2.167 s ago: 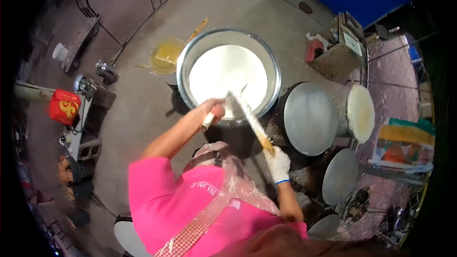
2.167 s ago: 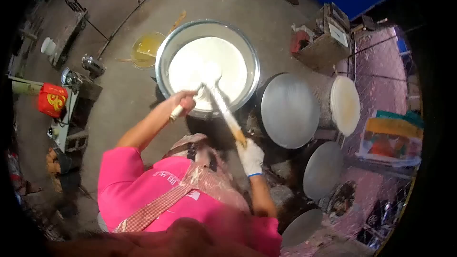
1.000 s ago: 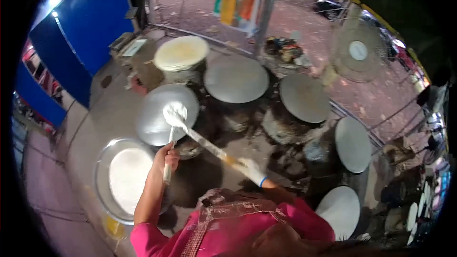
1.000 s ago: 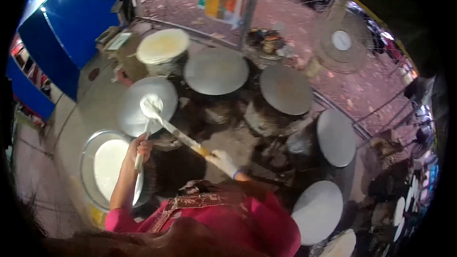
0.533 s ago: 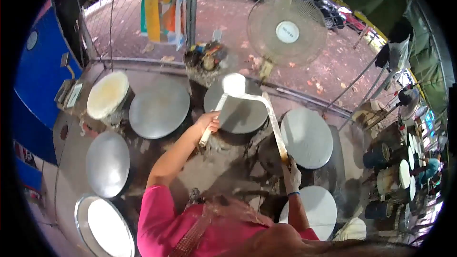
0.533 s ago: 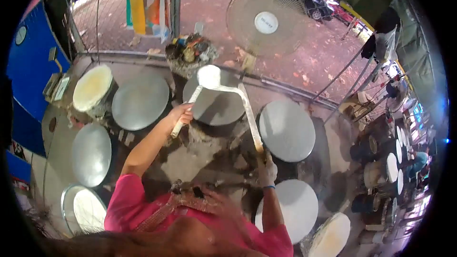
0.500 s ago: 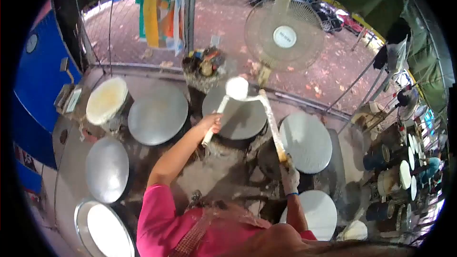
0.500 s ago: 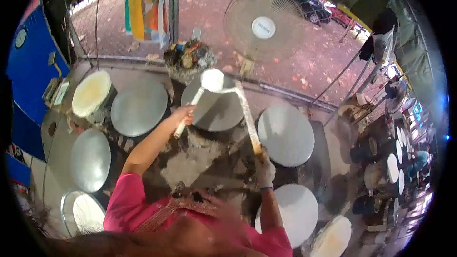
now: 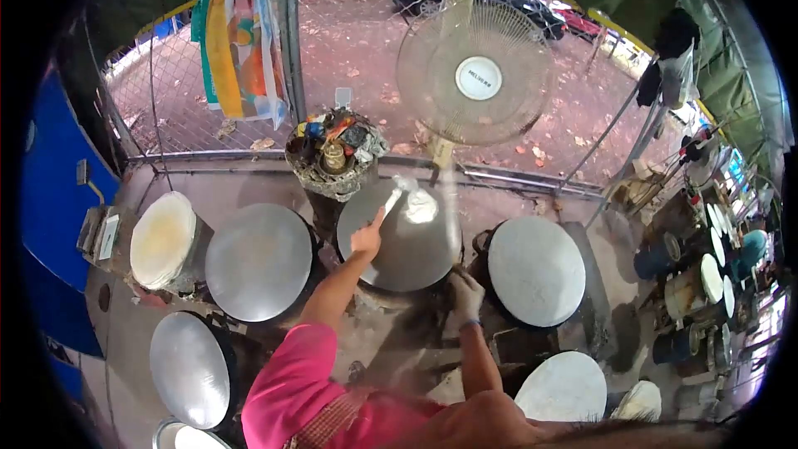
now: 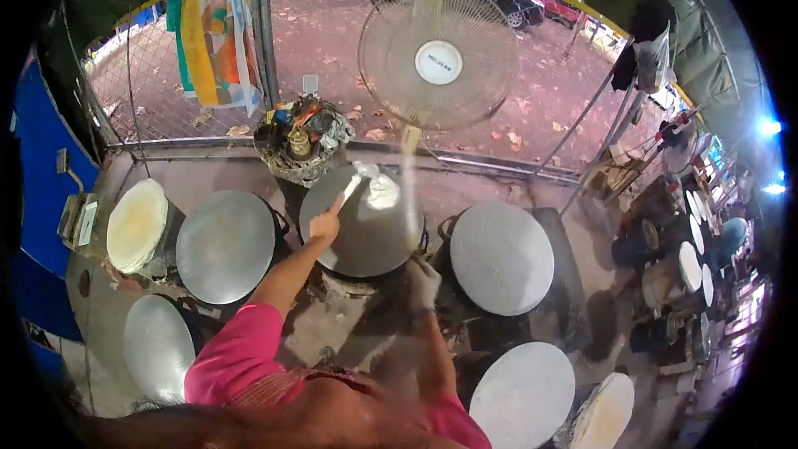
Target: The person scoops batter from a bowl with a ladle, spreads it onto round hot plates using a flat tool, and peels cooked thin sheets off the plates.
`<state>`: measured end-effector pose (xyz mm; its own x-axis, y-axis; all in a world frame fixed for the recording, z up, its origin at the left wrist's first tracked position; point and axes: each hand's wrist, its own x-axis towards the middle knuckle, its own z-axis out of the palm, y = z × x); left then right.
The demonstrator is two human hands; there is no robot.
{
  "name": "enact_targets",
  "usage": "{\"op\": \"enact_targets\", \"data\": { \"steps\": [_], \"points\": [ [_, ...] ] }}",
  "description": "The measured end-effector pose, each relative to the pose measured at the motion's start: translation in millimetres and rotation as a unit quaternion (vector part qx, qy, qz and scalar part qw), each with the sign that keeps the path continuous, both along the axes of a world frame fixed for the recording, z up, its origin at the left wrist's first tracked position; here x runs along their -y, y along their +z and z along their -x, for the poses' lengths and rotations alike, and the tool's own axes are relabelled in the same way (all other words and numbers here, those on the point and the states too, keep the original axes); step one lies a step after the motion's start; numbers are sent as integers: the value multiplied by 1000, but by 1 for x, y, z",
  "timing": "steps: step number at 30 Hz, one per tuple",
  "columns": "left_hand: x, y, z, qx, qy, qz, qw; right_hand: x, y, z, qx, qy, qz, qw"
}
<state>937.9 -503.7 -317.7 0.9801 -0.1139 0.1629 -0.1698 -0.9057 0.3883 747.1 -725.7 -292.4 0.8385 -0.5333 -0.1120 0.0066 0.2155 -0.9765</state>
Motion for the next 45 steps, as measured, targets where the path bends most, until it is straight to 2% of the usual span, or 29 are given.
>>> {"op": "enact_targets", "data": {
  "steps": [1, 2, 3, 4, 5, 6, 8, 10, 12, 14, 16, 17, 18, 20, 22, 23, 24, 27, 28, 30, 32, 34, 35, 37, 38, 39, 41, 43, 45],
  "points": [
    [4, 5, -4, -5, 4, 21, 1000, -13, -13, -16, -72, 66, 168, 981],
    [4, 14, -11, -6, 8, 39, 999, -11, -20, -14, -190, 48, 427, 883],
    [-1, 32, -12, 4, 13, 90, 996, -8, -13, -19, -264, 74, 473, 837],
    [-7, 57, -14, 17, 16, 141, 990, 3, -9, -24, -332, 98, 514, 785],
    [-16, 70, -17, 28, 18, 189, 981, 10, -6, -23, -296, 94, 448, 839],
    [-28, 63, -28, 63, 7, 255, 965, -1, 16, -22, -293, 61, 304, 904],
    [-54, 85, -10, 69, -28, 303, 950, -26, -59, -53, -65, -15, 40, 997],
    [-85, 41, 4, 93, -107, 332, 933, -56, -31, -80, -37, 41, 251, 966],
    [-115, 26, 58, -110, -26, 314, 943, -47, -6, -93, -196, 58, 536, 819],
    [-145, 10, 110, -190, 28, 296, 936, -23, 43, -65, -246, 76, 460, 850],
    [-174, -26, 150, -19, -29, 251, 967, -6, 12, -38, -176, 14, 115, 978],
    [-182, -38, 163, -73, -1, 302, 951, -28, -11, -37, -21, -38, -138, 989],
    [-186, -38, 168, -108, 9, 333, 936, -40, -42, -42, -149, -39, 51, 987],
    [-188, -28, 177, -156, 22, 382, 911, -95, -39, -67, -48, 15, 134, 990],
    [-192, -9, 185, -225, 55, 388, 892, -83, 4, -71, -168, 100, 291, 936],
    [-194, 2, 185, -279, 84, 375, 880, -59, -21, -68, -100, 98, 270, 952],
    [-197, 7, 184, -301, 97, 366, 875, -46, 3, -46, -98, 96, 100, 985],
    [-202, -3, 179, -299, 107, 365, 875, -33, -31, -41, -66, 52, -106, 991],
    [-200, -8, 178, -294, 107, 368, 876, -44, -44, -42, -99, 39, 18, 994],
    [-192, 2, 177, -285, 101, 401, 865, -75, -56, -69, -48, 102, 16, 994],
    [-181, 7, 177, -287, 112, 393, 866, -40, -46, -73, -69, 180, -47, 980],
    [-176, 24, 182, -283, 141, 396, 862, -6, 52, -50, -100, 196, -99, 970],
    [-185, -2, 183, -263, 125, 433, 853, 3, 34, -57, -94, 177, -127, 972],
    [-173, 1, 184, -255, 143, 454, 841, 19, -2, -73, -79, 136, -182, 971],
    [-166, 11, 188, -249, 151, 467, 835, 11, -40, -85, -139, 176, -59, 973],
    [-160, 16, 189, -242, 132, 481, 832, 7, -43, -90, -110, 234, -71, 963],
    [-152, 39, 200, -255, 138, 517, 805, 15, -15, -86, -16, 296, -74, 952],
    [-145, 63, 213, -241, 136, 525, 805, 52, 39, -87, -174, 275, -131, 936],
    [-146, 51, 220, -211, 135, 548, 798, 61, 12, -110, -183, 280, -146, 931]
  ]
}}
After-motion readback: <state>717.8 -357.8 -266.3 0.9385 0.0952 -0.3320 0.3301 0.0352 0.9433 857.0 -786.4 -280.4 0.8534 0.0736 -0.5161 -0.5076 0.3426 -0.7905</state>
